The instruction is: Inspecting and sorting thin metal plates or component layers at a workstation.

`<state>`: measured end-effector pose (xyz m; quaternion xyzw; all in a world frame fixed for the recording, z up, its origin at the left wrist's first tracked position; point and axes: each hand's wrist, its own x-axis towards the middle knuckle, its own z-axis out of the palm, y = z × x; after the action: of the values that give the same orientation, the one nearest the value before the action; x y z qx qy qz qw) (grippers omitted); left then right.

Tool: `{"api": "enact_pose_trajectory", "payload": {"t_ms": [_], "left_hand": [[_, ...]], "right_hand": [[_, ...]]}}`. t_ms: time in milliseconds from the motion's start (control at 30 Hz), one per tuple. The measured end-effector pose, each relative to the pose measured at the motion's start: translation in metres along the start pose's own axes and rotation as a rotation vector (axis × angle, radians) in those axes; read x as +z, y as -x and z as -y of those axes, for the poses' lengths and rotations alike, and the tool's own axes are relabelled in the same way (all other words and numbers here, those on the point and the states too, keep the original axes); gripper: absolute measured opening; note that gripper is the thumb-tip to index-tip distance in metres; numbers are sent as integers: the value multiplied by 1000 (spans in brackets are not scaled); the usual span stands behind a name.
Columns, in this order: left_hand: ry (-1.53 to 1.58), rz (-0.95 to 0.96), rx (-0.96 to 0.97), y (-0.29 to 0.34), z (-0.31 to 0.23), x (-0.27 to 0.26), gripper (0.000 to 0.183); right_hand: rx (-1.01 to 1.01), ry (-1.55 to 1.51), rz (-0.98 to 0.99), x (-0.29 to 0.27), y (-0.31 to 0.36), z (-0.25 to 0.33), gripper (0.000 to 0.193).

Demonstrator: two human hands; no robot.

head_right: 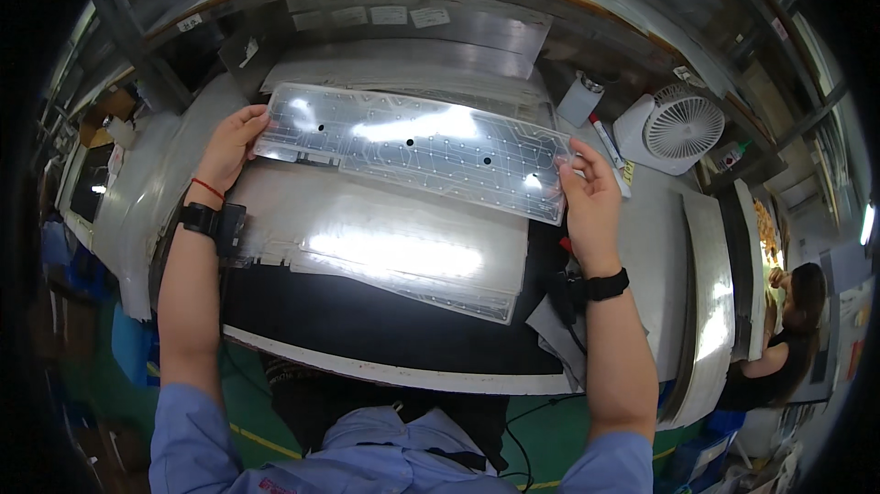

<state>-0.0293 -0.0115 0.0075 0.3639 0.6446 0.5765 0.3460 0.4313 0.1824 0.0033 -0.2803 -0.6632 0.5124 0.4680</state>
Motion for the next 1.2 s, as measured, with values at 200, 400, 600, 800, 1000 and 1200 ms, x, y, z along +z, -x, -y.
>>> {"api": "enact_pose_trajectory", "payload": {"t_ms": [200, 400, 600, 800, 1000, 1200], "left_hand": [[246, 15, 37, -5, 11, -15, 24], [469, -94, 74, -5, 4, -2, 36], [438, -69, 82, -1, 1, -3, 41], [348, -5, 35, 1, 2, -5, 41], [227, -28, -15, -1, 2, -1, 45], [132, 112, -113, 9, -6, 6, 48]], "right_hand": [[75, -5, -24, 8, 2, 10, 42], [69, 516, 224, 4, 7, 3, 35], [-145, 824, 495, 11, 9, 18, 43], [-38, 690, 458, 7, 7, 10, 28], [106, 268, 176, 8, 6, 5, 8], [199, 51, -3, 2, 1, -5, 10]]}}
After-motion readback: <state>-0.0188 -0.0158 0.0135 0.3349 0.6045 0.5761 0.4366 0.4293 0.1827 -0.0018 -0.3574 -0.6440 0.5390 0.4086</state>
